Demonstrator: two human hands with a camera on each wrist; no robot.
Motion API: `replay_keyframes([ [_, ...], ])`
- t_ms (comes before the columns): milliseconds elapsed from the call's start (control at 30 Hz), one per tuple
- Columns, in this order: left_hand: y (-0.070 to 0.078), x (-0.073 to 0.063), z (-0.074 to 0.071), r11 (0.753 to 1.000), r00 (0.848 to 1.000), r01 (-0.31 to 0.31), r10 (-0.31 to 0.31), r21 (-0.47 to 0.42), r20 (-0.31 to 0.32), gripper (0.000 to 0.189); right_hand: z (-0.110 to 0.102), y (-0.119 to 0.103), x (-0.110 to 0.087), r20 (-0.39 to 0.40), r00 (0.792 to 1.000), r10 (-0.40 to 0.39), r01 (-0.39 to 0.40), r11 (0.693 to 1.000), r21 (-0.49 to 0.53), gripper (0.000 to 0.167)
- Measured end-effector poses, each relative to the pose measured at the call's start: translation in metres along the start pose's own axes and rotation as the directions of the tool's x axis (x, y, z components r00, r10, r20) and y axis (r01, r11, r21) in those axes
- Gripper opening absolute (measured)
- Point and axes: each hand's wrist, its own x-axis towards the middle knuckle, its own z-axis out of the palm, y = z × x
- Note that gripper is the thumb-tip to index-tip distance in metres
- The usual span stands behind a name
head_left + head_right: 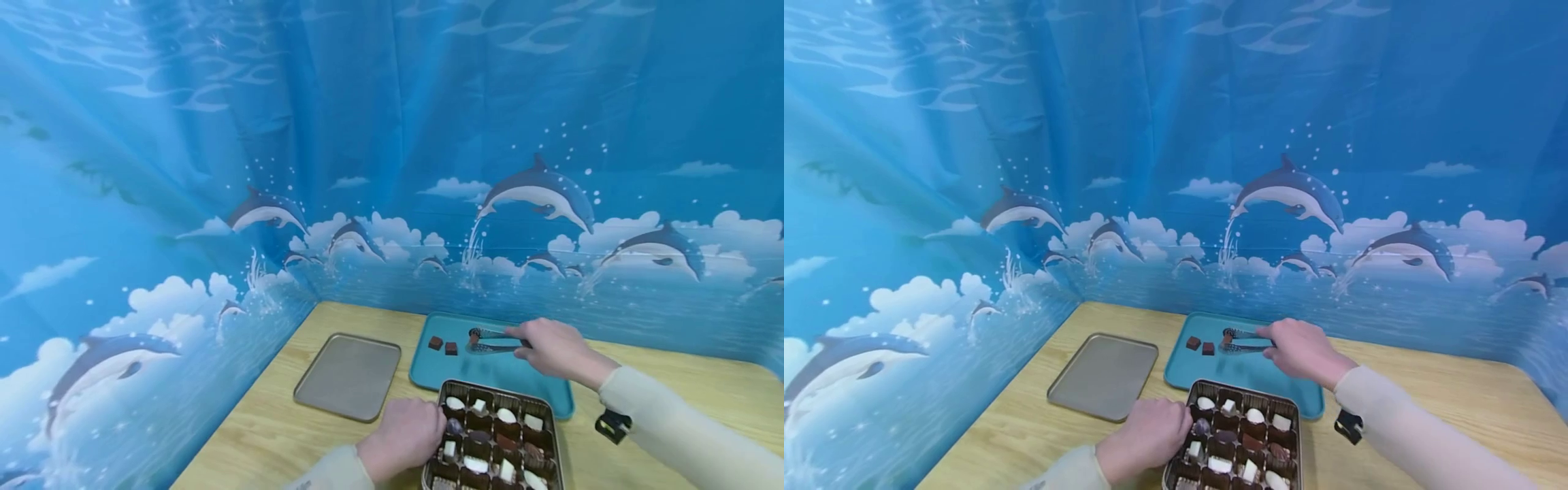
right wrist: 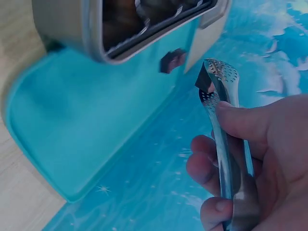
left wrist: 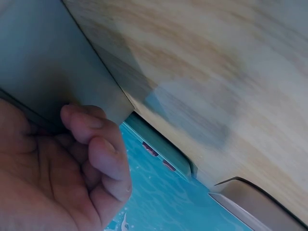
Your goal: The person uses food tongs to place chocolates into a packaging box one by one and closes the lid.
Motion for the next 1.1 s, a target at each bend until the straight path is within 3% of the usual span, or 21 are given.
replay_keyframes([
  [267,-0.002,0.001,-0.002,1.0,1.0,0.003,-0.003,0.006,0.03,0.038,-0.023,-0.012,-0.051,-0.005,0.999,-0.037,0.037,0.999,0.006,0.045],
  [600,-0.003,-0.001,0.001,0.999,1.0,-0.026,0.026,0.023,0.01,0.036,-0.019,-0.011,-0.108,0.066,0.994,-0.088,0.084,0.995,0.05,0.046],
  [800,-0.004,0.0,0.001,0.999,0.999,-0.045,0.045,0.026,-0.015,0.038,-0.01,-0.007,-0.127,0.194,0.978,-0.079,0.055,0.99,0.129,0.045],
  [933,-0.005,0.001,0.0,0.998,0.998,-0.054,0.055,0.04,-0.011,0.036,-0.001,-0.004,-0.136,0.229,0.964,-0.134,0.096,0.981,0.171,0.041],
  [1100,-0.004,0.002,0.0,0.999,0.999,-0.042,0.042,0.025,0.0,0.037,0.007,-0.004,-0.143,0.285,0.947,-0.145,0.095,0.979,0.181,0.044],
])
